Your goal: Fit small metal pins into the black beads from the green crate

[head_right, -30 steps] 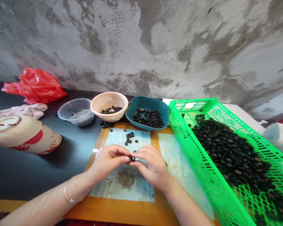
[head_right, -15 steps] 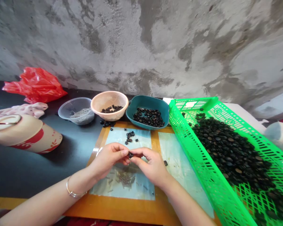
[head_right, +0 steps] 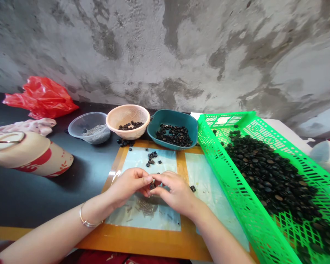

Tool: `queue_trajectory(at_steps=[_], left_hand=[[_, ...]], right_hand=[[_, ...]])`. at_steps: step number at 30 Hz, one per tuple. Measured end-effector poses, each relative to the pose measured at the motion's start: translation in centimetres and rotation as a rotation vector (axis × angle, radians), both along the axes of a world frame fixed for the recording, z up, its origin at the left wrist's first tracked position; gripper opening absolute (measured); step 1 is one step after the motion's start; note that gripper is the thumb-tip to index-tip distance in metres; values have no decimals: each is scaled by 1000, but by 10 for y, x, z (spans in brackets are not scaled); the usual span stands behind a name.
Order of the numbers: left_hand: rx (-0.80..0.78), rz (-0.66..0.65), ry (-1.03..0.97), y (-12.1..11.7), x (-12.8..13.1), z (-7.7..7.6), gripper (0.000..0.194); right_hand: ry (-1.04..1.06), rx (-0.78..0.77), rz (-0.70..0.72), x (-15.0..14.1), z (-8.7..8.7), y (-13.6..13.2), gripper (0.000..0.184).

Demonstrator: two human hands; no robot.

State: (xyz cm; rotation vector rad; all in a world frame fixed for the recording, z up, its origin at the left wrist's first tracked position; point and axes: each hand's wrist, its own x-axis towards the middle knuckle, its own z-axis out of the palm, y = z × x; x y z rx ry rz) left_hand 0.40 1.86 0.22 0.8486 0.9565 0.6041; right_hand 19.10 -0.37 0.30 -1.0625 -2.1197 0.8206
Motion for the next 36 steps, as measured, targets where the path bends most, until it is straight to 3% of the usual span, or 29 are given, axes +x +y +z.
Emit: queue_trajectory(at_steps=[17,23,31,36], left_hand=[[180,-45,346,-1,1,3,43],[253,-50,422,-1,-2,-5,42],[271,-40,380,-3,-1,-7,45],[142,-89,147,-2,-1,-2,48]], right_hand=[[-11,67,-55,-4,-5,-4,15],[-31,49,-84,-5,-7,-7,16],[-19,84,-103,-9,-5,-5,15],[35,95,-124,-7,-2,-5,14]])
